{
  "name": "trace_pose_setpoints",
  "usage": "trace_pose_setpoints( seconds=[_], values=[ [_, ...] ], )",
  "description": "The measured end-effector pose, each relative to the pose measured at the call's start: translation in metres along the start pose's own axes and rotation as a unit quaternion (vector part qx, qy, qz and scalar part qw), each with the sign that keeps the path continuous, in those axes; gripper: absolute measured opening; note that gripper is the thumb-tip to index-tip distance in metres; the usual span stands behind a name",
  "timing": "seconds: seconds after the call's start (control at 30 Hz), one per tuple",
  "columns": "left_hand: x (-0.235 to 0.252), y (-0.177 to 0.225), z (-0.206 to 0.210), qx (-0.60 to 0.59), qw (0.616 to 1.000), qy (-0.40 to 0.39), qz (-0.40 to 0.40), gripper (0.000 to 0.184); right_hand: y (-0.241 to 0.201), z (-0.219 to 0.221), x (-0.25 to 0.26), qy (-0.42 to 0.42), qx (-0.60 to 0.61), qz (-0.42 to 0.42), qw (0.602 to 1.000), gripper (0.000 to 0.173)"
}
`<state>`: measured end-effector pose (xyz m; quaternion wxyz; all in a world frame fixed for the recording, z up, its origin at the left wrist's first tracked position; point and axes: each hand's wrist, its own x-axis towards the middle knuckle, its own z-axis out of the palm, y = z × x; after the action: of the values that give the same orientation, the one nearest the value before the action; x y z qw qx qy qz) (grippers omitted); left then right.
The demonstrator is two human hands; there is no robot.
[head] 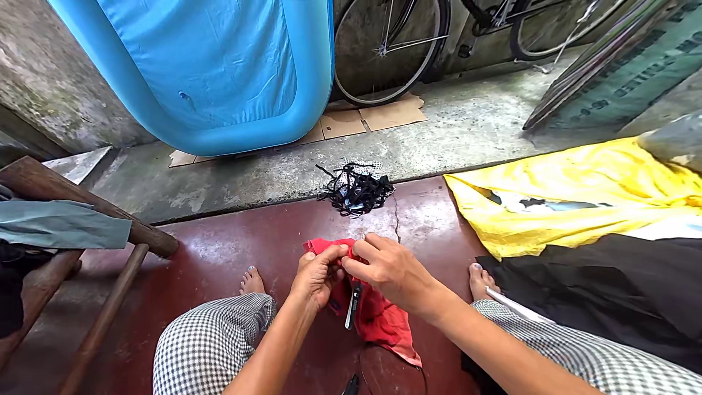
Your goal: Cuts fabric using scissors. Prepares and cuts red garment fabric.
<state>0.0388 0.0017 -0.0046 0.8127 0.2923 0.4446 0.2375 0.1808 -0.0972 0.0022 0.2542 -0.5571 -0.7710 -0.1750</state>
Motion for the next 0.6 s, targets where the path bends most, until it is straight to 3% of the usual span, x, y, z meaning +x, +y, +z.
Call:
trace_pose_setpoints(
  seconds=[0.13, 0.23, 0.37, 0.43, 0.5, 0.6],
  values=[
    [-0.008, 0.008, 0.005, -0.075, 0.996, 0.016, 0.040, 0.020, 0.005, 0.003, 0.001, 0.043, 0.021, 0.061, 0.997, 0.019],
    [-0.018, 0.018, 0.001, -0.080, 0.995, -0.017, 0.059, 0.015, 0.004, 0.002, 0.004, 0.076, 0.077, 0.120, 0.987, 0.021],
    [-0.029, 0.026, 0.001, -0.046, 0.991, -0.030, 0.122, 0.015, -0.008, 0.001, 0.005, 0.102, 0.222, 0.235, 0.941, 0.012],
    [-0.031, 0.030, 0.000, -0.054, 0.988, -0.029, 0.139, 0.015, -0.015, -0.005, 0.005, 0.104, 0.323, 0.301, 0.891, 0.016],
    [-0.031, 0.034, -0.002, -0.063, 0.987, -0.025, 0.148, 0.015, -0.023, -0.014, 0.006, 0.089, 0.436, 0.369, 0.816, 0.028],
    [-0.027, 0.037, -0.005, -0.066, 0.985, -0.020, 0.161, 0.017, -0.034, -0.031, 0.007, 0.013, 0.650, 0.437, 0.622, 0.039]
  ],
)
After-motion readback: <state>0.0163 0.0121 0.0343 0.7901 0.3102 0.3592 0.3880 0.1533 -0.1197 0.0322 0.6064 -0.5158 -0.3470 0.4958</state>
